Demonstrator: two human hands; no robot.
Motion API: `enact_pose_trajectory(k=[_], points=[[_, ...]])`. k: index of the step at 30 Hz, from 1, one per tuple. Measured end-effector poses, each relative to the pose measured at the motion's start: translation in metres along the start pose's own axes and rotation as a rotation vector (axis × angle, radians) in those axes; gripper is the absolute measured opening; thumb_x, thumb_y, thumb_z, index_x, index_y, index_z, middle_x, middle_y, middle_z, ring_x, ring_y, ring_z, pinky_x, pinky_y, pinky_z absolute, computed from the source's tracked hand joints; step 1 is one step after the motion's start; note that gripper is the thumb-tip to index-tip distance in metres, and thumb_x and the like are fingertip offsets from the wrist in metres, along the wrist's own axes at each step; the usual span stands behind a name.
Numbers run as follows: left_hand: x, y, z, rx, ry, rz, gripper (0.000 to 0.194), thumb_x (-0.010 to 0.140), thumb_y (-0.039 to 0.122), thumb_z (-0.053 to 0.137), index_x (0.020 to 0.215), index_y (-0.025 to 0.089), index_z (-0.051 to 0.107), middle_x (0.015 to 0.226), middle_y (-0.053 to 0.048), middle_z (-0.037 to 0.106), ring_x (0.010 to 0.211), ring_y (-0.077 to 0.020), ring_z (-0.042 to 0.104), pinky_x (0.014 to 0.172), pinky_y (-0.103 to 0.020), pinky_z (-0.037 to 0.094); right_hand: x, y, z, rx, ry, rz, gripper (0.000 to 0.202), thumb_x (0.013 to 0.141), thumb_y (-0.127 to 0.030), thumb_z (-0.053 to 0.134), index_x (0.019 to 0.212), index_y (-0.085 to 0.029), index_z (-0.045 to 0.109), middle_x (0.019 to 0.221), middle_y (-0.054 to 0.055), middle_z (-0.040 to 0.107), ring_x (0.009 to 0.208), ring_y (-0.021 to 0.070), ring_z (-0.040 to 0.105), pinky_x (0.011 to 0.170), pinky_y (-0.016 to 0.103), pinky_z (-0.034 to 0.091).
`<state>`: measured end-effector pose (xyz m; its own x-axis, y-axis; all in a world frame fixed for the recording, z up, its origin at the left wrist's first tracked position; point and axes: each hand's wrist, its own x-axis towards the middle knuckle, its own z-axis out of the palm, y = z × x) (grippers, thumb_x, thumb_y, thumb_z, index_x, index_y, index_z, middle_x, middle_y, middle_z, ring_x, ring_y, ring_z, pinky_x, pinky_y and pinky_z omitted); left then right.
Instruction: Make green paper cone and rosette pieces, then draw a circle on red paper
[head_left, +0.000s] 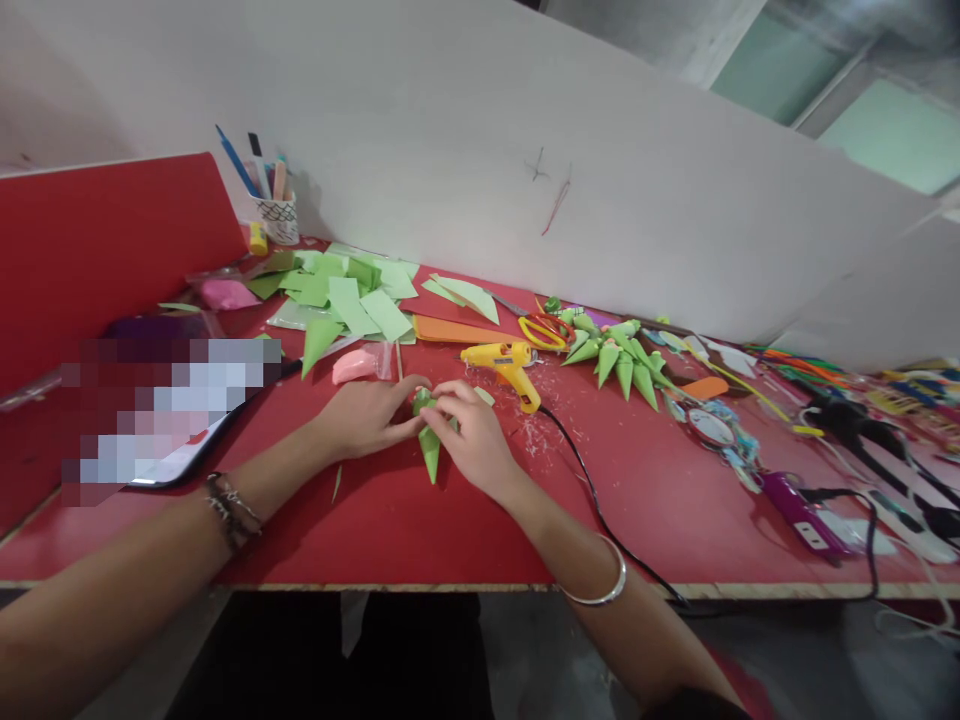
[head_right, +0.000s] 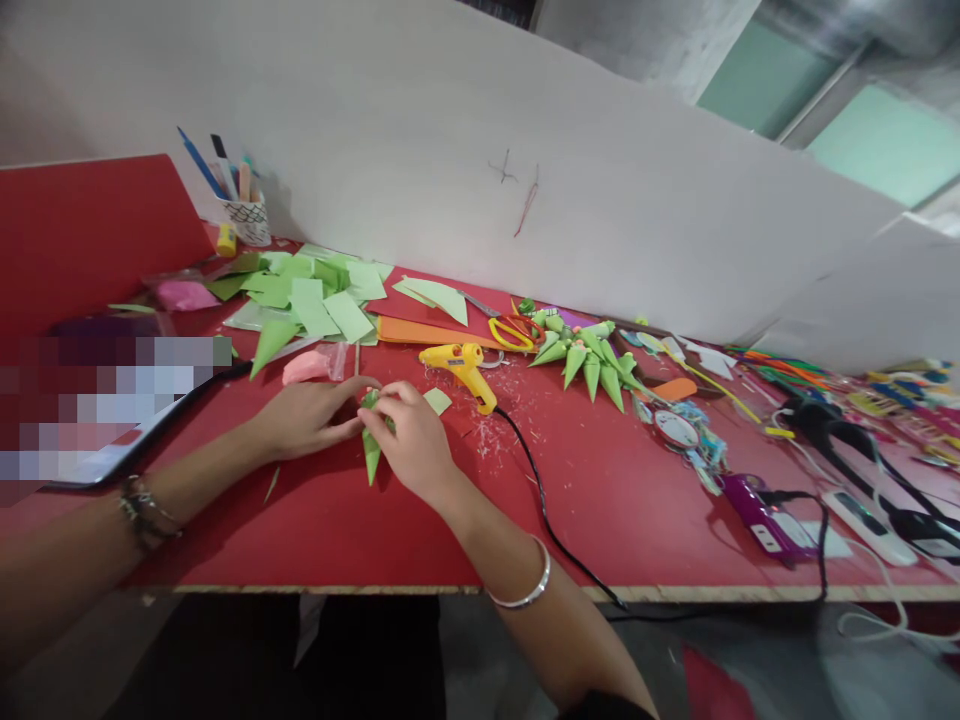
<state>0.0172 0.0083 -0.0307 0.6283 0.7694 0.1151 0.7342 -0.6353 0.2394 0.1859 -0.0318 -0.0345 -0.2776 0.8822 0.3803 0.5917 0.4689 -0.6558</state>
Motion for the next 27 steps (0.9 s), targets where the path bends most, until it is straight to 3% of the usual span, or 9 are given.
enact_pose_trajectory(k=[5, 10, 13, 17, 19, 22, 27], points=[[-0.002, 0.005, 0.000, -0.074, 0.012, -0.001, 0.048, 0.081, 0.047, 0.035, 0.117, 0.017, 0.041, 0.084, -0.007, 0.066, 0.069, -0.0208, 0.062, 0.054, -0.026, 0.039, 0.000, 0.001, 0.001, 0.089, 0.032, 0.009, 0.025, 0.085, -0.032, 0.046, 0.066, -0.018, 0.054, 0.088, 0.004, 0.053, 0.076, 0.0118, 0.053, 0.066, 0.024, 0.044], [-0.003, 0.003, 0.002, -0.268, 0.038, -0.005, 0.058, 0.076, 0.040, 0.046, 0.126, 0.016, 0.032, 0.086, -0.006, 0.064, 0.062, -0.0160, 0.059, 0.052, -0.024, 0.039, 0.002, -0.004, -0.002, 0.136, 0.099, -0.074, 0.024, 0.085, -0.031, 0.047, 0.064, -0.019, 0.051, 0.083, 0.002, 0.052, 0.078, 0.0127, 0.053, 0.072, 0.026, 0.045], [0.000, 0.001, 0.004, -0.468, 0.097, -0.024, 0.067, 0.074, 0.038, 0.049, 0.131, 0.013, 0.025, 0.102, -0.011, 0.061, 0.074, -0.0176, 0.060, 0.059, -0.026, 0.045, 0.001, -0.008, -0.005, 0.144, 0.105, -0.148, 0.022, 0.084, -0.030, 0.048, 0.065, -0.019, 0.051, 0.084, 0.002, 0.052, 0.080, 0.0130, 0.053, 0.076, 0.027, 0.044], [0.002, 0.001, 0.005, -0.645, 0.163, -0.037, 0.065, 0.071, 0.041, 0.054, 0.127, 0.014, 0.034, 0.118, -0.013, 0.053, 0.101, -0.0234, 0.054, 0.080, -0.031, 0.045, -0.001, -0.012, -0.009, 0.151, 0.120, -0.188, 0.022, 0.084, -0.032, 0.048, 0.066, -0.020, 0.050, 0.084, 0.002, 0.052, 0.080, 0.0135, 0.052, 0.075, 0.028, 0.044], [0.003, 0.003, 0.004, -0.687, 0.163, -0.067, 0.058, 0.071, 0.043, 0.053, 0.120, 0.015, 0.040, 0.109, -0.010, 0.058, 0.095, -0.0219, 0.056, 0.080, -0.032, 0.046, -0.002, -0.012, -0.009, 0.171, 0.161, -0.164, 0.022, 0.083, -0.034, 0.049, 0.066, -0.020, 0.051, 0.080, 0.002, 0.053, 0.077, 0.0133, 0.052, 0.072, 0.027, 0.044], [0.003, 0.004, 0.000, -0.715, 0.141, -0.137, 0.047, 0.073, 0.044, 0.052, 0.110, 0.015, 0.046, 0.083, -0.004, 0.060, 0.071, -0.0164, 0.057, 0.066, -0.029, 0.047, -0.002, -0.011, -0.010, 0.230, 0.195, -0.084, 0.020, 0.082, -0.035, 0.051, 0.069, -0.020, 0.055, 0.070, 0.000, 0.055, 0.066, 0.0119, 0.052, 0.063, 0.025, 0.044], [0.001, 0.005, -0.005, -0.836, 0.156, -0.154, 0.044, 0.070, 0.043, 0.059, 0.100, 0.016, 0.046, 0.071, 0.000, 0.056, 0.059, -0.0128, 0.053, 0.057, -0.027, 0.045, 0.000, -0.012, -0.011, 0.328, 0.177, -0.010, 0.014, 0.080, -0.029, 0.056, 0.074, -0.021, 0.066, 0.071, 0.001, 0.063, 0.065, 0.0126, 0.056, 0.061, 0.026, 0.045]])
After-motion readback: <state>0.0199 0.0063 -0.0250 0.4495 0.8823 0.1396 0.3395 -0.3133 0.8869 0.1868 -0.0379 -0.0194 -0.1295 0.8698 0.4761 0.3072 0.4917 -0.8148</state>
